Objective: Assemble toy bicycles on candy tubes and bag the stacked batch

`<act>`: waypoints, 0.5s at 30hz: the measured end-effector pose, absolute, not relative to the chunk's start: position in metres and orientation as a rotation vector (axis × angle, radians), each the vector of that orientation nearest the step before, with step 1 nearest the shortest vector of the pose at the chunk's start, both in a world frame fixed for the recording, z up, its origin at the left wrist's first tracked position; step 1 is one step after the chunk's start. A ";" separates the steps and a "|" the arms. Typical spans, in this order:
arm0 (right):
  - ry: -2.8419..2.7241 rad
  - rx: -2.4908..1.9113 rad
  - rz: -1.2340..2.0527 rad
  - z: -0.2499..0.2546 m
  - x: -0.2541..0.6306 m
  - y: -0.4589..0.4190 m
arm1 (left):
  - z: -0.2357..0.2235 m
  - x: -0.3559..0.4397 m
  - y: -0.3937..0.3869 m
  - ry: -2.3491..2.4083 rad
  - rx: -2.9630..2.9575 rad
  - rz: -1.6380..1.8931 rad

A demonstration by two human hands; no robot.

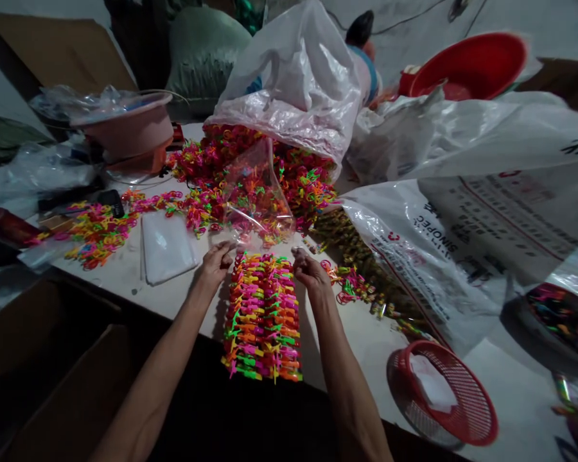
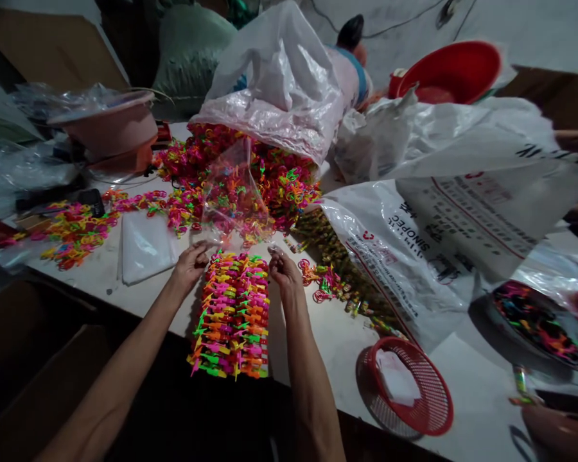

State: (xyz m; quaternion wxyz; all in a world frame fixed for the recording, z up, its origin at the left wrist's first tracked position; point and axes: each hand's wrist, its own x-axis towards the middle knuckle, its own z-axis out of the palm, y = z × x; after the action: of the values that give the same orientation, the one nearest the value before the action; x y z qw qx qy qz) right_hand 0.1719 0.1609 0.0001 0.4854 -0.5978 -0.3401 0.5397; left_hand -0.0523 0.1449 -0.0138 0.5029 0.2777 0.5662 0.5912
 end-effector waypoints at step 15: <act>-1.447 -1.382 0.755 -0.014 0.174 0.132 | -0.030 -0.059 0.130 1.559 1.420 1.378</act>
State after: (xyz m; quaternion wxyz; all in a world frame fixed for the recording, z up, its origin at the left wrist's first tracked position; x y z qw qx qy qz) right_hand 0.1741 0.1320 -0.0135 0.4808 -0.5665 -0.5934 0.3095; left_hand -0.0589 0.1302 -0.0297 0.3065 0.5365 0.5892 0.5207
